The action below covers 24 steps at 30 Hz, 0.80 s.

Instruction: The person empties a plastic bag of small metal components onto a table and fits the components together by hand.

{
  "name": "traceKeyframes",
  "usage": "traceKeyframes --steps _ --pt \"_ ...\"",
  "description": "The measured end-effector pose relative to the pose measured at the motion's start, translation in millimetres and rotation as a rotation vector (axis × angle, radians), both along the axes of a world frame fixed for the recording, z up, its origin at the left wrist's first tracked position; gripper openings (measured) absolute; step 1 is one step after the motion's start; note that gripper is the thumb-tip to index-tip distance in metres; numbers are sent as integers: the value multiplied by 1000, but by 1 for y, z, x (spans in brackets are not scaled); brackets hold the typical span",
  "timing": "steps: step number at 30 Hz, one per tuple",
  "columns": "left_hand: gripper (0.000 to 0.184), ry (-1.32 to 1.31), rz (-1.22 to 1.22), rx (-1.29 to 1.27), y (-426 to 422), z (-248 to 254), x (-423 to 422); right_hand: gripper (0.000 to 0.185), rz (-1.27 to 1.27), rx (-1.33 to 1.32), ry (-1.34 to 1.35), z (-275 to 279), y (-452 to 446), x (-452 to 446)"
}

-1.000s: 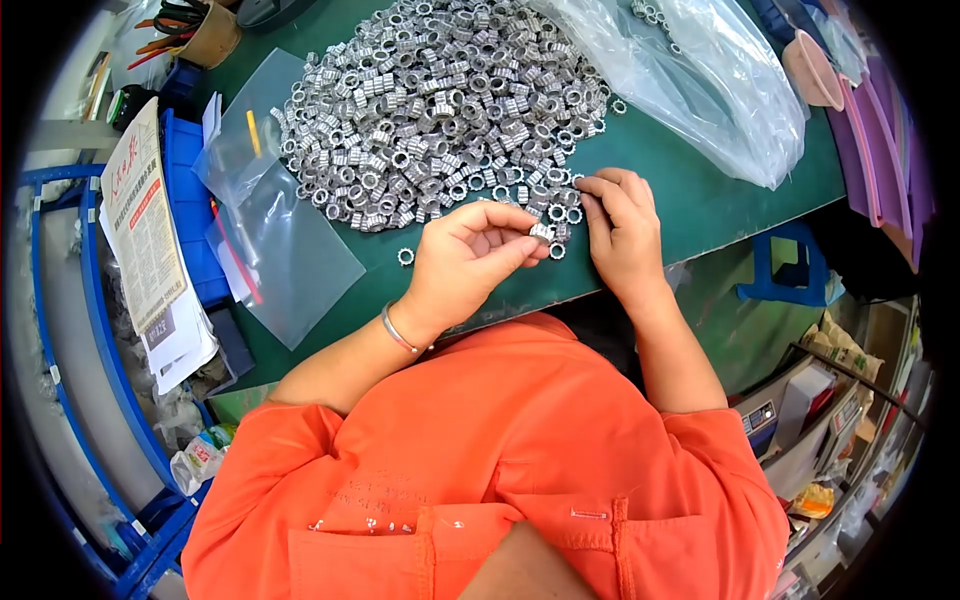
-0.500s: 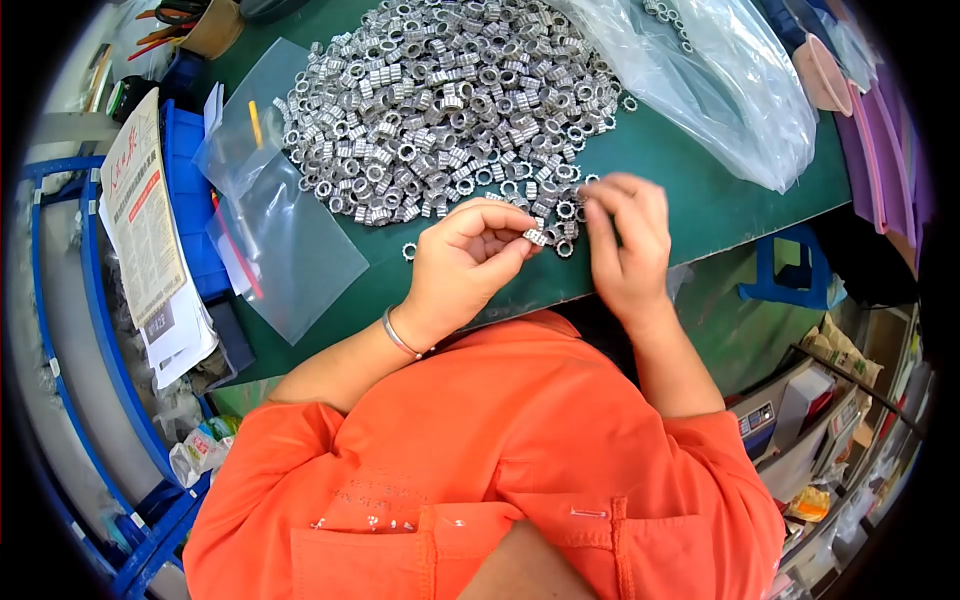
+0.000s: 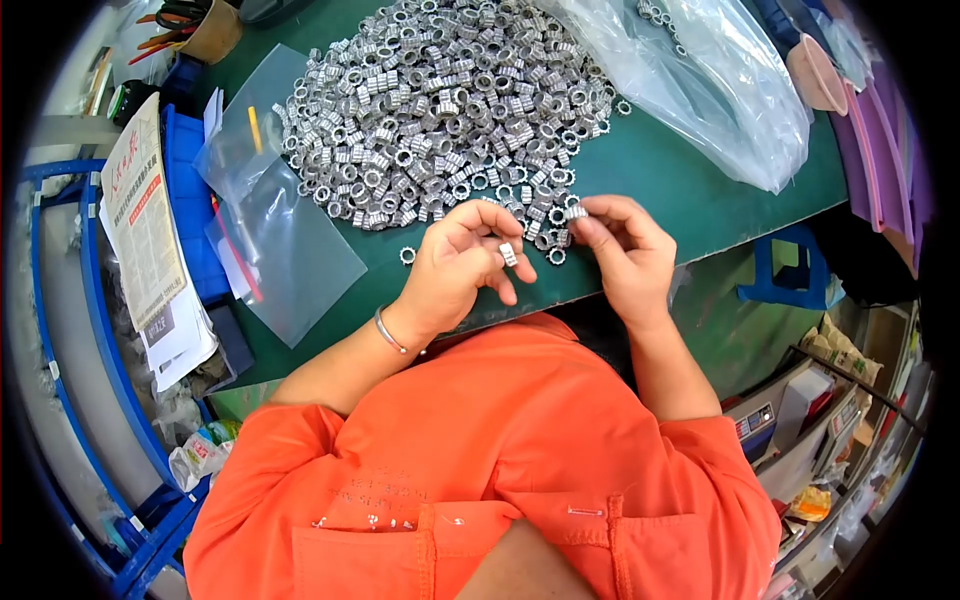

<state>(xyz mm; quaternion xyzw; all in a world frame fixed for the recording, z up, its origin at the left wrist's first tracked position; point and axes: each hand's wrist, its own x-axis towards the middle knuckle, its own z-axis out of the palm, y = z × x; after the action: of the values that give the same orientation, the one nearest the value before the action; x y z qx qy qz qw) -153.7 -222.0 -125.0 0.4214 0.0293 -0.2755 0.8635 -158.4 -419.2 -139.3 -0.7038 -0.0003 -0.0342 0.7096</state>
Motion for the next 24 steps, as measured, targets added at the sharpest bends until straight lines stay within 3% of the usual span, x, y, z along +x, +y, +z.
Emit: traceKeyframes --steps 2,4,5,10,12,14,18,24 --pt "20 21 -10 3 0 1 1 14 76 203 93 4 4 -5" --pt "22 -158 -48 274 -2 -1 -1 17 122 248 114 7 5 -8" --pt "26 -357 57 377 -9 -4 -4 17 131 292 124 8 7 -9" --pt "26 -360 35 417 -11 -4 -6 17 225 393 100 9 11 -13" --pt "19 -659 72 606 -8 -4 -4 15 221 411 139 10 13 -13" --pt "15 -687 103 619 -10 -2 -4 13 208 47 -60 7 11 -10" --pt "18 -690 139 635 -12 -1 -7 12 225 -258 -124 15 7 -8" --pt "21 -668 109 641 -9 -1 -7 12 207 -122 -67 8 9 -11"
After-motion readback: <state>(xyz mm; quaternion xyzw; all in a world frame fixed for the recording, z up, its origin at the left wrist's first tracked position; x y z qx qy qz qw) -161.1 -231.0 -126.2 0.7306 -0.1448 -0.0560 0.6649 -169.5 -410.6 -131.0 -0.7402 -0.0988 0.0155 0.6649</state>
